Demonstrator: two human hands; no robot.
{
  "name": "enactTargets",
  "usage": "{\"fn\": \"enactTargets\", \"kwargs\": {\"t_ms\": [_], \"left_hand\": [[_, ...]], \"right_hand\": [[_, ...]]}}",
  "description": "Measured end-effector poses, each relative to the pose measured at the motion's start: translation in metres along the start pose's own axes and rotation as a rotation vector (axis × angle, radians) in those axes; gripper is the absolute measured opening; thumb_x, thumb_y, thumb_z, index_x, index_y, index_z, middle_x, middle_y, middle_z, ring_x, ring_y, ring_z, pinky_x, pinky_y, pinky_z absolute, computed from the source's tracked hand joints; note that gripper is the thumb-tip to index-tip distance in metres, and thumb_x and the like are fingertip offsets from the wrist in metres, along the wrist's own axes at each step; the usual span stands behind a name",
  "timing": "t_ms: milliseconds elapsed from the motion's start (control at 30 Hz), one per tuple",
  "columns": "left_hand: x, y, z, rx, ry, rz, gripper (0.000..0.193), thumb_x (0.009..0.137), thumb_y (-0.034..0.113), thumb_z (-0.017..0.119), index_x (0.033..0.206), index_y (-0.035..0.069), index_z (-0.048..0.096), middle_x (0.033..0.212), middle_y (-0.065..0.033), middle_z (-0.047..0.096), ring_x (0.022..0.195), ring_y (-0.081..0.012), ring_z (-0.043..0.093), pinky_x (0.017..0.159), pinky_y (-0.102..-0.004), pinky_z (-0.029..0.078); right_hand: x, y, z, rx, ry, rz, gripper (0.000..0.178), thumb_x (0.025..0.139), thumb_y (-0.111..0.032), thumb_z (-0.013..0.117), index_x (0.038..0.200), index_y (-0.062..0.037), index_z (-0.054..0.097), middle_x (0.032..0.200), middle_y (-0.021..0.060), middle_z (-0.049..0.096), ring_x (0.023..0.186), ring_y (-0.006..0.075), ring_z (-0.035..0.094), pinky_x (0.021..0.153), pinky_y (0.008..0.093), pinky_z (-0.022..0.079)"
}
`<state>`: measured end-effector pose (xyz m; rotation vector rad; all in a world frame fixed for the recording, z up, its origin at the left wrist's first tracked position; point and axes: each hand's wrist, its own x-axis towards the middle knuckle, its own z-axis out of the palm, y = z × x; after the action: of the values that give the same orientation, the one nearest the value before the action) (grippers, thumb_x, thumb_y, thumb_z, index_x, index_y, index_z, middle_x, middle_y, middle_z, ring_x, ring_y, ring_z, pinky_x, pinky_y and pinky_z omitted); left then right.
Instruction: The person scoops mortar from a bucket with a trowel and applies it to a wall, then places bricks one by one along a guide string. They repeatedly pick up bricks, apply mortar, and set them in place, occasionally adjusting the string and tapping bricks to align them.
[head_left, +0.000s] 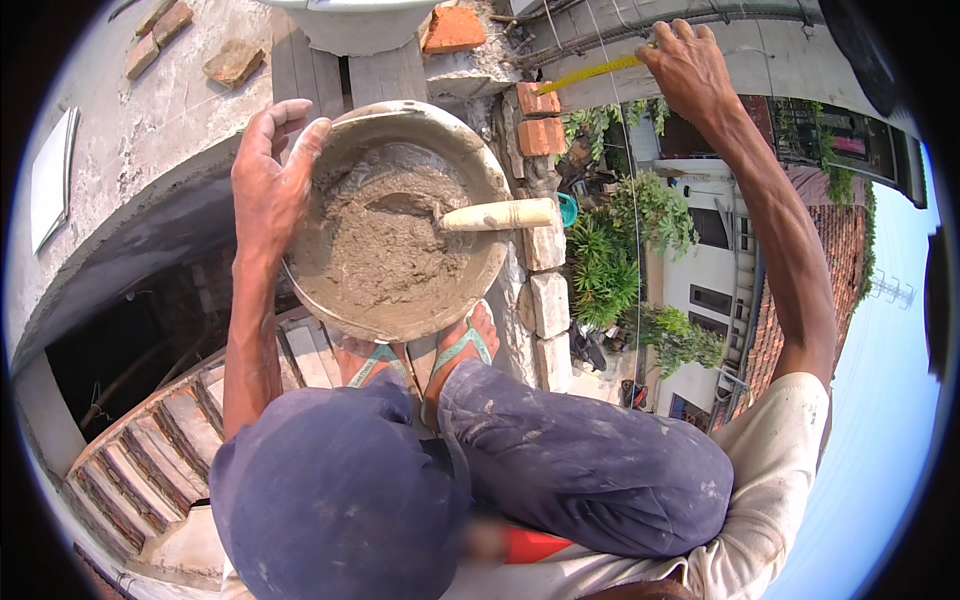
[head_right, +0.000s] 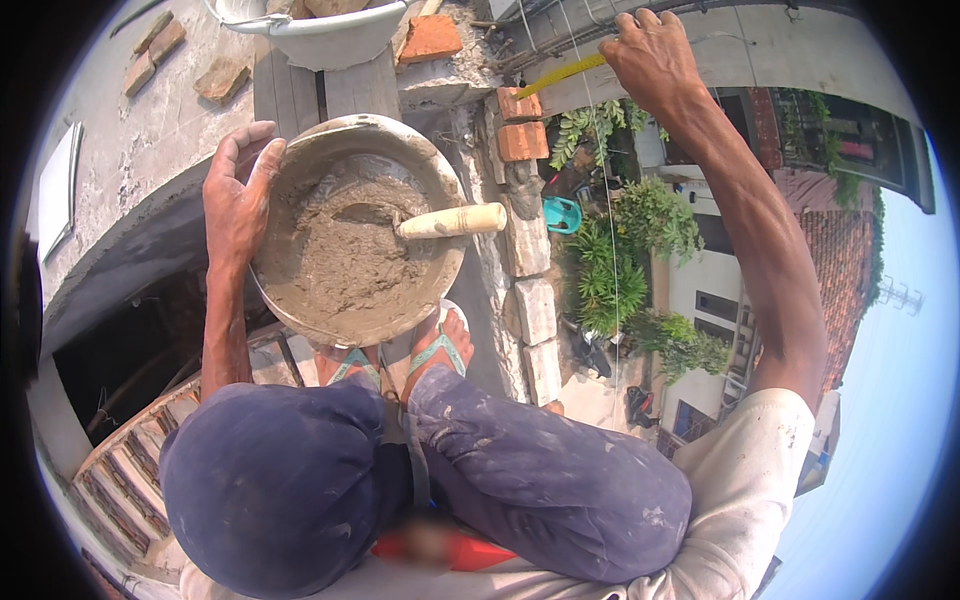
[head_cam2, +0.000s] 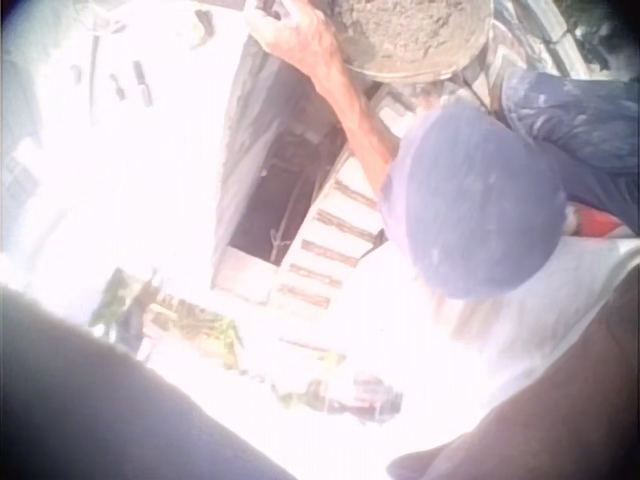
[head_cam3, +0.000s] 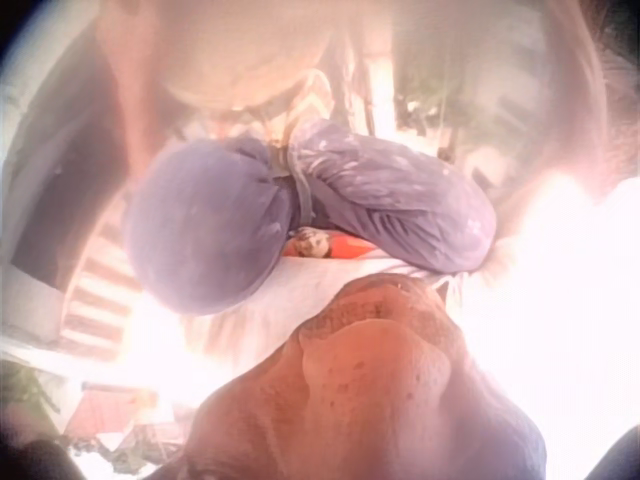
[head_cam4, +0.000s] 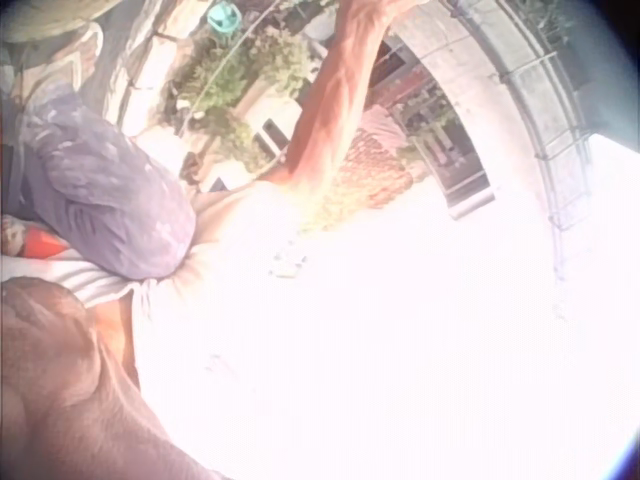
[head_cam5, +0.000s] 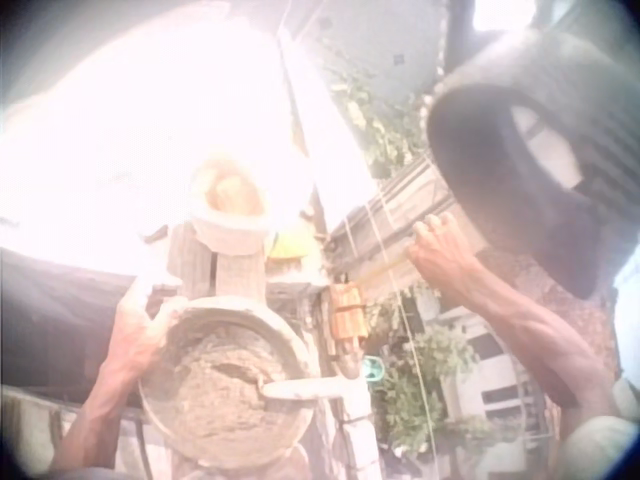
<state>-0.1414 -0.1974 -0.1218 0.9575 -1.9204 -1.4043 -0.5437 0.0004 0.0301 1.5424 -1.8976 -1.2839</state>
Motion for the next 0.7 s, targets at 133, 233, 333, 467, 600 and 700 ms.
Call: {"fn": "enactTargets", "kwargs": {"t_ms": [133,233,333,467,600,700], "left_hand": [[0.000,-0.005,0.002,0.011,-0.002,0.014,0.039,0.102,0.025,0.075,0.130,-0.001,0.066,0.120,-0.0152,0.072,0.113,-0.0234,0.069,0.101,-0.0375,0.055],[0.000,-0.005,0.003,-0.010,-0.008,0.010,0.037,0.102,0.023,0.075,0.128,-0.001,0.067,0.119,-0.0143,0.072,0.112,-0.0224,0.070,0.100,-0.0366,0.055],[-0.001,-0.005,0.004,-0.003,-0.006,0.014,0.036,0.102,0.023,0.074,0.128,-0.001,0.067,0.117,-0.0136,0.073,0.110,-0.0214,0.070,0.097,-0.0355,0.056],[-0.002,-0.002,-0.002,0.001,0.016,0.014,0.031,0.102,0.021,0.074,0.124,-0.001,0.069,0.114,-0.0127,0.073,0.105,-0.0195,0.071,0.093,-0.0345,0.057],[-0.002,0.000,-0.001,-0.022,0.002,-0.010,0.028,0.103,0.021,0.074,0.123,0.002,0.070,0.115,-0.0084,0.072,0.105,-0.0160,0.067,0.095,-0.0329,0.054],[-0.001,-0.001,0.001,-0.047,-0.001,-0.008,0.026,0.102,0.020,0.073,0.120,0.001,0.070,0.110,-0.0060,0.073,0.100,-0.0136,0.067,0.091,-0.0315,0.054]], "right_hand": [[0.001,0.001,0.004,0.021,-0.005,-0.010,0.026,0.097,-0.015,0.068,0.120,-0.0196,0.076,0.123,0.0099,0.067,0.121,0.0269,0.063,0.097,0.0457,0.052],[0.000,0.002,0.007,0.019,-0.002,-0.020,0.027,0.096,-0.013,0.068,0.121,-0.0189,0.076,0.122,0.0102,0.067,0.120,0.0274,0.063,0.096,0.0454,0.051],[-0.002,0.004,0.010,0.025,0.016,-0.038,0.031,0.094,-0.011,0.069,0.124,-0.0185,0.073,0.123,0.0096,0.066,0.120,0.0283,0.063,0.094,0.0462,0.052],[-0.021,0.017,-0.008,0.228,0.086,0.036,0.060,0.079,0.004,0.073,0.133,-0.0206,0.062,0.123,0.0052,0.065,0.116,0.0309,0.064,0.091,0.0507,0.053],[-0.041,0.010,-0.023,0.604,-0.026,0.080,0.078,0.071,0.008,0.069,0.141,-0.0212,0.050,0.125,0.0043,0.063,0.121,0.0356,0.061,0.093,0.0569,0.053],[-0.036,-0.019,-0.008,0.816,-0.048,0.024,0.083,0.069,0.004,0.070,0.145,-0.0210,0.047,0.129,0.0073,0.060,0.128,0.0367,0.057,0.100,0.0611,0.051]]}}
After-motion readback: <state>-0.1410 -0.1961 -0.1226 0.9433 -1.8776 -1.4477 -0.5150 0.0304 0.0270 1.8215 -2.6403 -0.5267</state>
